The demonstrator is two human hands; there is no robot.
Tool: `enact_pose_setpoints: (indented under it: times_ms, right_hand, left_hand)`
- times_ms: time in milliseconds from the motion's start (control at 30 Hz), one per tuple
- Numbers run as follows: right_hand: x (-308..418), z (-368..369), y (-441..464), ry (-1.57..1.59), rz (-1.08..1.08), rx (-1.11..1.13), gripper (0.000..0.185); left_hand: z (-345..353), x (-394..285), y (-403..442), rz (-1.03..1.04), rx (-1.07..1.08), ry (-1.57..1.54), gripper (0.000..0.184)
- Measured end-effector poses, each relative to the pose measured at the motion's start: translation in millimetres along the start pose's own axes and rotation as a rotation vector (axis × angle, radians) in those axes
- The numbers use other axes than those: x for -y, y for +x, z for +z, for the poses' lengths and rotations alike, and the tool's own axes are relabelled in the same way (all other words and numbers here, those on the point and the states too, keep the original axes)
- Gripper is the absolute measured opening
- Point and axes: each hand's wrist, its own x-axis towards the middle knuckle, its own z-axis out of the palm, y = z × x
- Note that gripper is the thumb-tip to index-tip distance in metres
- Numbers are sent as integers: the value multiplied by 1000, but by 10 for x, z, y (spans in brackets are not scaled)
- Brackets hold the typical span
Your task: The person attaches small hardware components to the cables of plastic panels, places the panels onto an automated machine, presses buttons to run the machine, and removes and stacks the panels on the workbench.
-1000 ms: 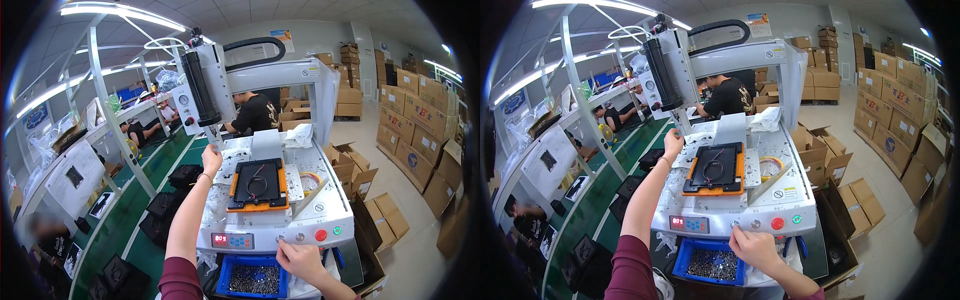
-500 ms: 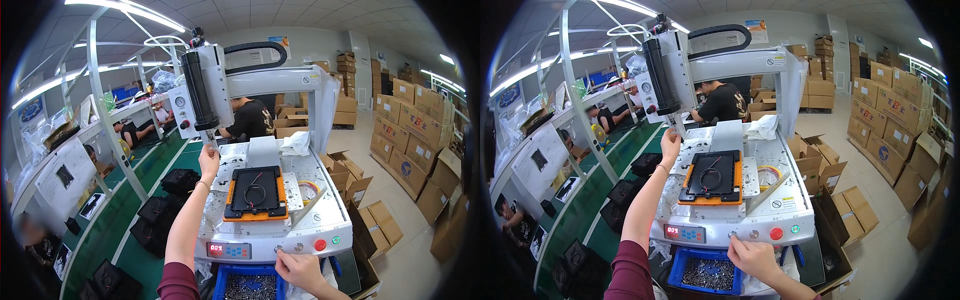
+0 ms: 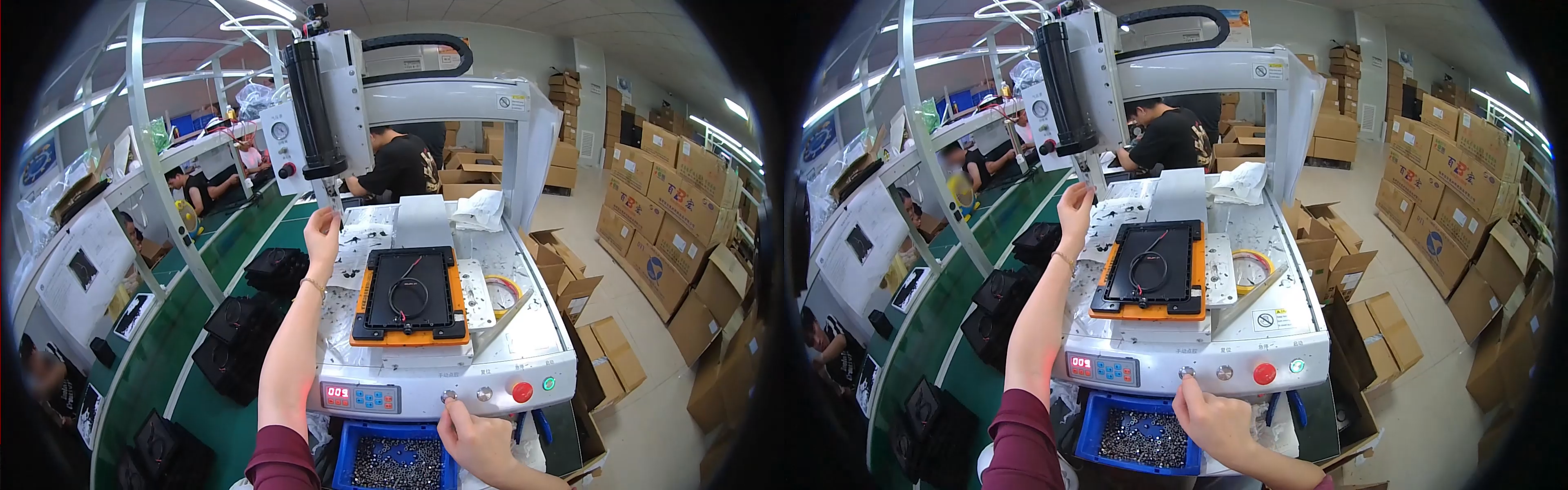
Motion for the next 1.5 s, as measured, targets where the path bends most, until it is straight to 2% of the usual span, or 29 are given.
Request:
enact_pose_setpoints:
  times_ms: [200,667,1067,1300,1500]
  right_hand:
    - [1,169,-44,-38,23,-81,17]
    - [-14,139,-2,27,44,-102,15]
    - [-6,94,-21,74,62,-48,11]
    - [14,71,-12,152,84,-29,10]
    - [-30,150,-63,140,79,-37,16]
  left_hand:
    - [-4,3,-6,-68,69,-80,30]
    - [29,-55,13,-69,75,-100,31]
    - [5,131,23,-75,93,-95,31]
    - [-14,-32,-16,-79,81,6,35]
    - [3,31,-5,-89,82,-110,31]
